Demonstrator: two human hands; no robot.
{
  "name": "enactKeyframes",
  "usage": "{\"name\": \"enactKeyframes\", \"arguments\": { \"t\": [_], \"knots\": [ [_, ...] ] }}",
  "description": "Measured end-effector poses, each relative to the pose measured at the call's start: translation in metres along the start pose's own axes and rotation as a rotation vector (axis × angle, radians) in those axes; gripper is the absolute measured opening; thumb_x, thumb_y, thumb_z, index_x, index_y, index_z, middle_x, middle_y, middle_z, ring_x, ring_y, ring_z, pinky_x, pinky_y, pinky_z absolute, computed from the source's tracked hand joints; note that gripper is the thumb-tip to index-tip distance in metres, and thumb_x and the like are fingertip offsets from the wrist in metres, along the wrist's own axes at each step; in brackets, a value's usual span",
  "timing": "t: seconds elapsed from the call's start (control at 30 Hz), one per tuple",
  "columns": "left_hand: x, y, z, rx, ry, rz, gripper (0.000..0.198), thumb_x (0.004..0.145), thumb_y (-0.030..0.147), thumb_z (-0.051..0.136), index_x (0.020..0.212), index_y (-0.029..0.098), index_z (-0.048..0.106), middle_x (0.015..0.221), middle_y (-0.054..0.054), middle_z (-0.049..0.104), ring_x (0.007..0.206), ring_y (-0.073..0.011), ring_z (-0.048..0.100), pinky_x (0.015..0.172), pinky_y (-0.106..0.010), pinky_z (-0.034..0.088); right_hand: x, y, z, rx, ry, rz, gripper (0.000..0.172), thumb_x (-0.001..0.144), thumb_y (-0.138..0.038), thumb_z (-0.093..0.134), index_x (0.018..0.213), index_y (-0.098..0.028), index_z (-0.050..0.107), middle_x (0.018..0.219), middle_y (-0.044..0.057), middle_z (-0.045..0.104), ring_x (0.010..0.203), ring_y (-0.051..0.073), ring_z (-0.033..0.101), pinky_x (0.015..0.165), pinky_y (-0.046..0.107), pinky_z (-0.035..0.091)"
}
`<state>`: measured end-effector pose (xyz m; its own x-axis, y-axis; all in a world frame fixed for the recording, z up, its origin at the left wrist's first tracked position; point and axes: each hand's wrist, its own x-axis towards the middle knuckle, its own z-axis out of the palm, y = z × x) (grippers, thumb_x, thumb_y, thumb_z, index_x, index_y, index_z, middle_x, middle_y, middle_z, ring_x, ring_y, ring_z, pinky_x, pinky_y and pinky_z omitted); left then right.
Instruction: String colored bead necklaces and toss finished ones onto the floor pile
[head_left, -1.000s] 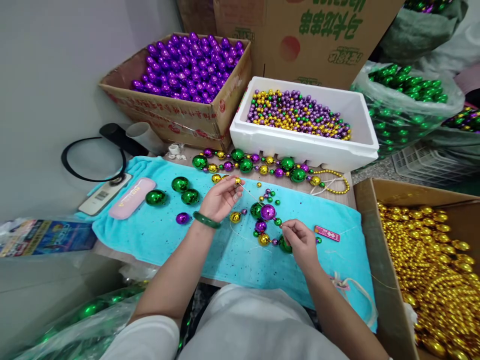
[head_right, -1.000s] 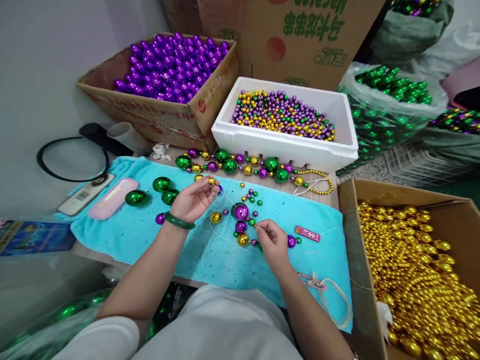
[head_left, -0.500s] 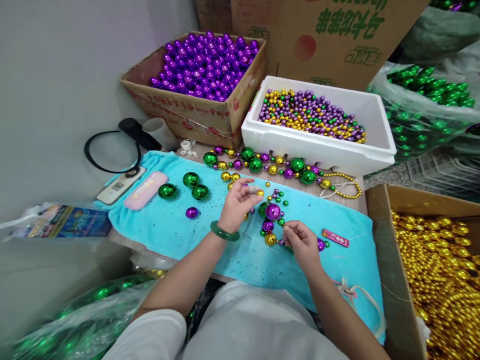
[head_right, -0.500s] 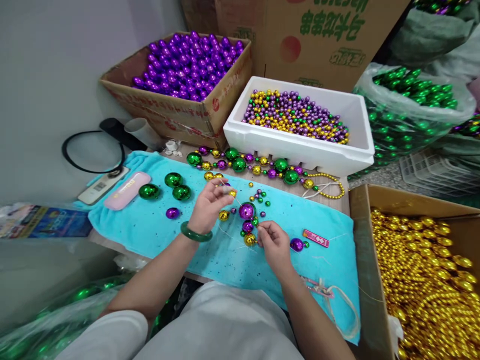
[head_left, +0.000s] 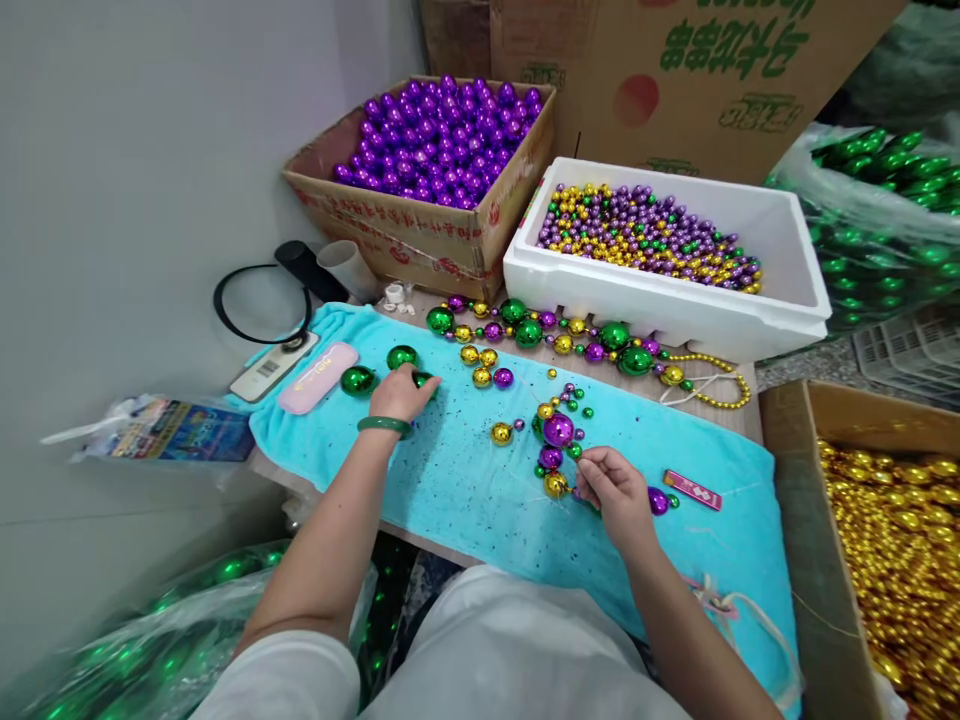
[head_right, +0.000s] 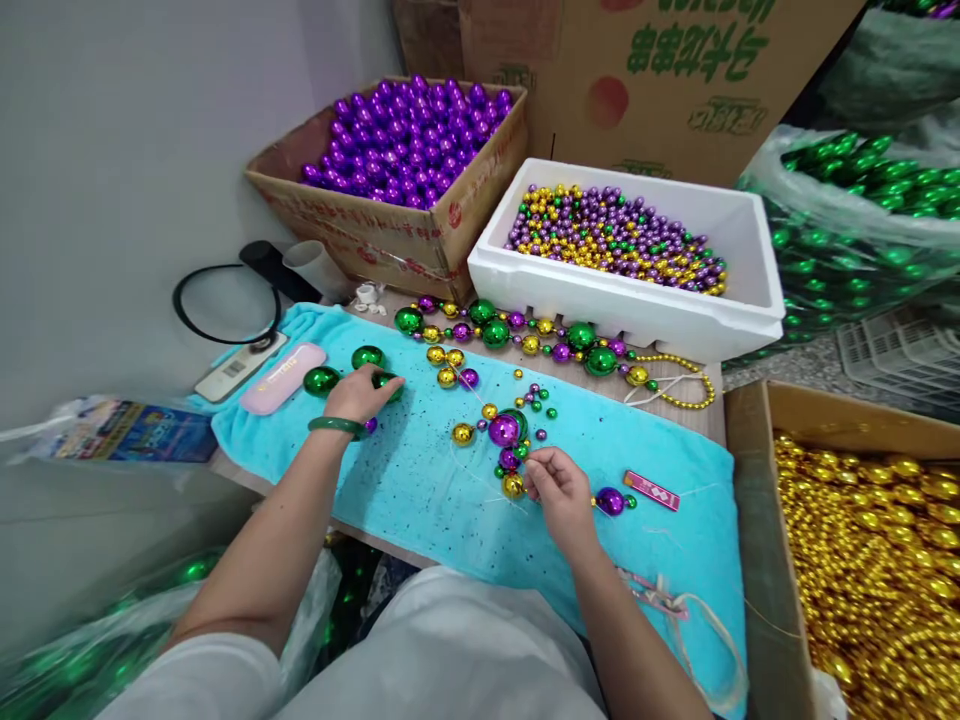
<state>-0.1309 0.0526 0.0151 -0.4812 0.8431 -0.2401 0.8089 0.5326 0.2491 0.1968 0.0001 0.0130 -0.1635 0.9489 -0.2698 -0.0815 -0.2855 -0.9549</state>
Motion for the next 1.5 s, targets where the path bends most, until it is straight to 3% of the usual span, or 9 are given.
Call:
{"name": "enactKeyframes", "arguments": {
  "t": [0.1,0.2,0.27,0.33,0.43,0.83,1.0,1.2,1.5],
  "knots": [
    [-0.001,0.005,0.012,-0.148,-0.034,0.043,0.052,0.075,0.053,0.061,0.110,0.016,0.056,0.107,-0.018,0.064,0.106,-0.0353,0.058,0.088,-0.044,0.045,-0.002,0.002,0.005,-0.031,-0.017,0.007,0.030,0.071,-0.046,0.069,0.073,-0.018,0.058,0.052,-0.002,0.052,0.045,0.009,0.044,0.040,0.020,0.031],
    [-0.011,0.014,0.014,-0.641,-0.040,0.028,0.055,0.066,0.046,0.071,0.109,0.020,0.050,0.110,-0.012,0.060,0.100,-0.0279,0.059,0.078,-0.038,0.050,-0.003,0.003,0.005,-0.042,-0.027,0.011,0.030,0.071,-0.046,0.069,0.073,-0.018,0.058,0.053,-0.002,0.053,0.045,0.009,0.044,0.040,0.021,0.032],
    [-0.021,0.019,0.009,-1.091,-0.175,0.050,0.056,0.062,0.041,0.075,0.106,0.022,0.048,0.110,-0.007,0.058,0.090,-0.0212,0.060,0.070,-0.032,0.052,-0.004,0.003,0.004,-0.044,-0.030,0.004,0.029,0.071,-0.045,0.069,0.073,-0.018,0.058,0.053,-0.002,0.053,0.046,0.009,0.045,0.041,0.021,0.033],
    [-0.033,0.023,0.003,-1.436,-0.389,0.128,0.054,0.062,0.038,0.075,0.107,0.023,0.050,0.109,-0.005,0.059,0.085,-0.0181,0.061,0.069,-0.031,0.052,-0.005,0.002,0.002,-0.050,-0.031,-0.013,0.028,0.073,-0.044,0.068,0.072,-0.018,0.058,0.053,-0.002,0.053,0.046,0.009,0.045,0.042,0.021,0.034],
    [-0.048,0.025,-0.004,-1.648,-0.617,0.230,0.059,0.063,0.040,0.072,0.117,0.025,0.052,0.110,-0.008,0.060,0.087,-0.0207,0.062,0.070,-0.033,0.053,-0.006,-0.001,0.000,-0.070,-0.038,-0.035,0.028,0.074,-0.044,0.068,0.071,-0.018,0.059,0.053,-0.002,0.053,0.047,0.010,0.045,0.044,0.022,0.036],
    [-0.057,0.030,0.007,-1.700,-0.717,0.245,0.061,0.057,0.045,0.073,0.110,0.024,0.054,0.121,-0.014,0.057,0.096,-0.0322,0.063,0.055,-0.031,0.051,-0.009,-0.010,-0.002,-0.155,0.001,-0.116,0.027,0.076,-0.043,0.066,0.070,-0.017,0.064,0.052,-0.002,0.050,0.047,0.009,0.042,0.045,0.022,0.034],
    [-0.059,0.032,0.002,-1.650,-0.670,0.292,0.069,0.055,0.042,0.074,0.118,0.025,0.052,0.121,-0.013,0.056,0.094,-0.0283,0.062,0.061,-0.032,0.052,-0.008,-0.012,-0.007,-0.191,0.016,-0.130,0.028,0.074,-0.044,0.066,0.069,-0.017,0.064,0.051,-0.002,0.049,0.046,0.009,0.041,0.043,0.023,0.033],
    [-0.059,0.034,-0.001,-1.678,-0.690,0.287,0.057,0.054,0.037,0.077,0.104,0.022,0.055,0.115,-0.012,0.061,0.090,-0.0250,0.063,0.064,-0.031,0.052,-0.010,-0.015,-0.012,-0.178,0.016,-0.138,0.025,0.074,-0.042,0.067,0.069,-0.017,0.065,0.051,-0.002,0.048,0.046,0.009,0.040,0.043,0.023,0.031],
    [-0.057,0.032,0.000,-1.658,-0.632,0.312,0.059,0.057,0.037,0.077,0.111,0.020,0.060,0.112,-0.012,0.064,0.085,-0.0214,0.064,0.072,-0.032,0.051,-0.011,-0.016,-0.018,-0.204,-0.006,-0.122,0.025,0.076,-0.041,0.066,0.069,-0.016,0.065,0.052,-0.001,0.047,0.047,0.009,0.039,0.044,0.022,0.030]
  ]
}}
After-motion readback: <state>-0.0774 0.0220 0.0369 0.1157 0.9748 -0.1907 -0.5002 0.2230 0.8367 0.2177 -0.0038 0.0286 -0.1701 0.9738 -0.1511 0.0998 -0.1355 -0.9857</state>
